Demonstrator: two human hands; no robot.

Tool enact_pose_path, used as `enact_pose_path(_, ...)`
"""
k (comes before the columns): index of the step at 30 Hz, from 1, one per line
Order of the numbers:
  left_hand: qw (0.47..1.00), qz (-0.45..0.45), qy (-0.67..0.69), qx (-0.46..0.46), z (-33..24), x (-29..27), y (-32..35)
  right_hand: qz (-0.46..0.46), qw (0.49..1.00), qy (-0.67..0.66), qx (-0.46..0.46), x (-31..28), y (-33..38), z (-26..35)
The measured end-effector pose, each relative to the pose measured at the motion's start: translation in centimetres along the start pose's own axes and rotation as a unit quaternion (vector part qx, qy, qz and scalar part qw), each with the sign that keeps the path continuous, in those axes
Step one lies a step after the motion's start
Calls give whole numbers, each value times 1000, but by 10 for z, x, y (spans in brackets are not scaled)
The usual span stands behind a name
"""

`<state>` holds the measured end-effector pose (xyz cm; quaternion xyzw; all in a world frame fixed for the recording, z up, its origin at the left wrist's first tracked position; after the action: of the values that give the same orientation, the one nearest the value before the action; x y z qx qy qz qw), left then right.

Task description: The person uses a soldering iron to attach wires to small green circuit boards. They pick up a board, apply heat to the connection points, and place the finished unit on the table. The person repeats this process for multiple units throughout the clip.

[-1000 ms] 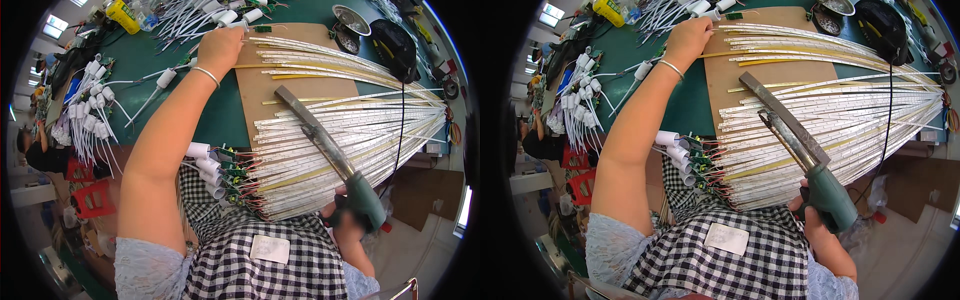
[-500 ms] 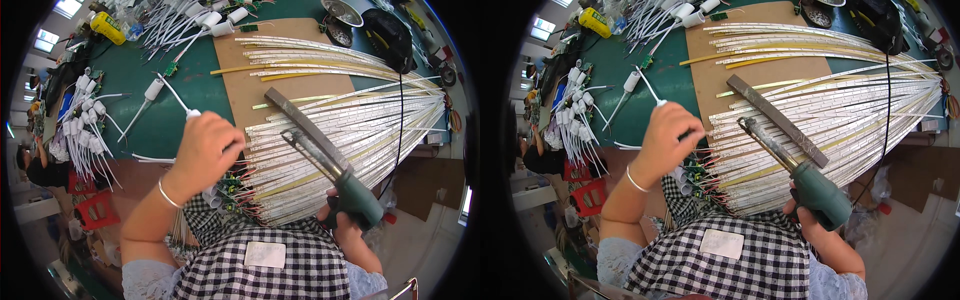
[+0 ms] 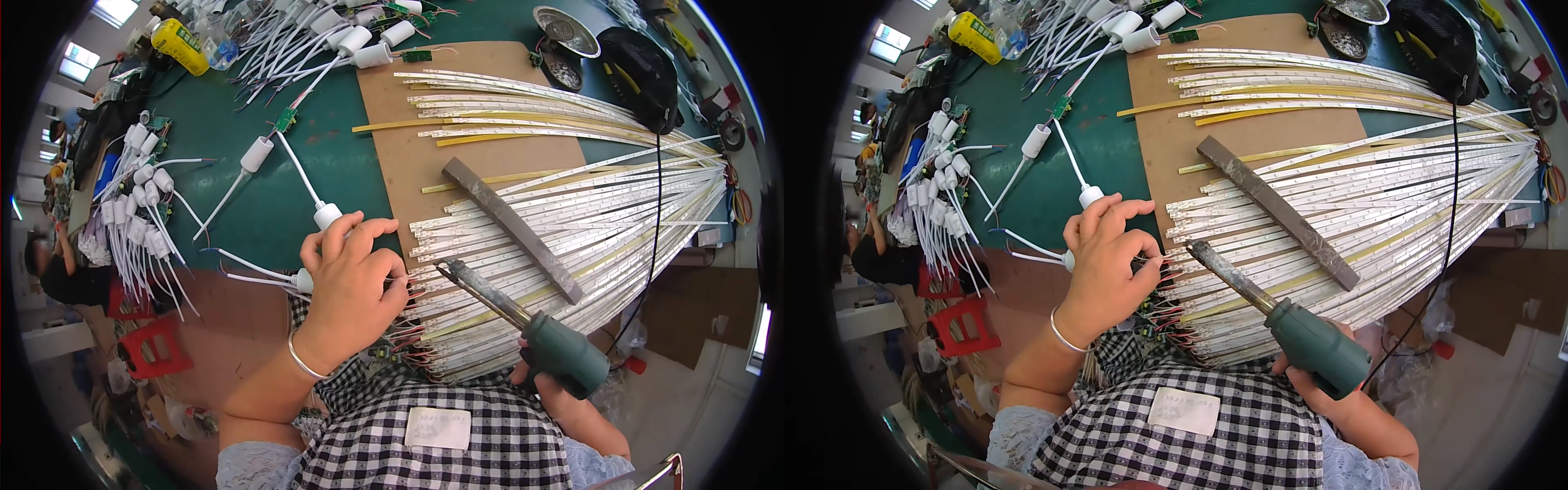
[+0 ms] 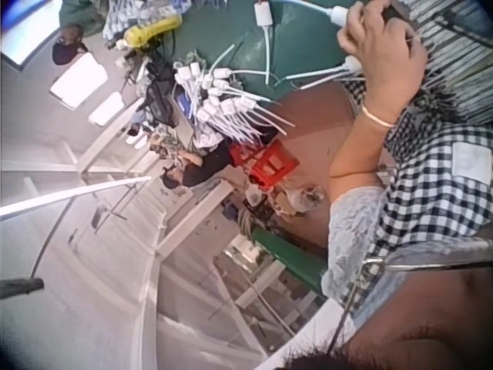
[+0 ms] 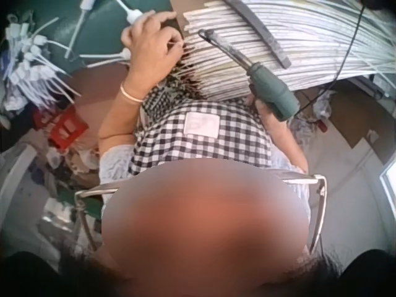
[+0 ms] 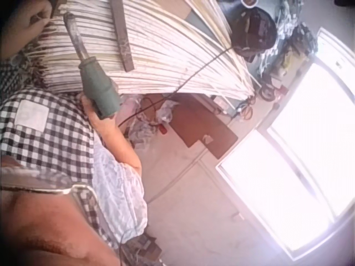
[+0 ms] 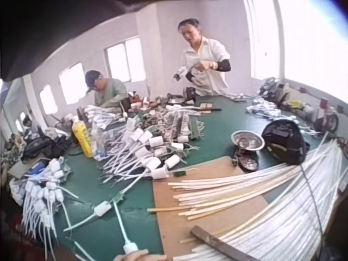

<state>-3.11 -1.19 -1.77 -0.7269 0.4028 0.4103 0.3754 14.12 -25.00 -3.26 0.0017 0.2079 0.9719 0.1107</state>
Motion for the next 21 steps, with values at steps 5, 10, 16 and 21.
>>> enact_pose_path(5,1000,-5,-10,-4,2,1,0,-10,1000,22,-13,5,-7,12)
enact_pose_path(10,1000,-14,-14,-4,2,2,0,-72,996,45,18,13,-2,10)
enact_pose_path(16,999,-33,-14,-4,1,3,-1,-99,981,167,-2,12,-1,5)
enact_pose_path(21,999,-36,-16,-5,1,4,-2,-64,956,276,-82,10,-4,6)
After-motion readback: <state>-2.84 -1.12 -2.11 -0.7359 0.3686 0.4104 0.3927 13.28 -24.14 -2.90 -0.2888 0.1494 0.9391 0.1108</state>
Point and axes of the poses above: each hand's wrist, its own y-axis away from the middle knuckle, its own x-axis out of the palm, z = x × y, the point moved 2 cm from there along -y, towards the middle knuckle, and after that the axes turned 14 degrees about x, right-handed, at the moved point
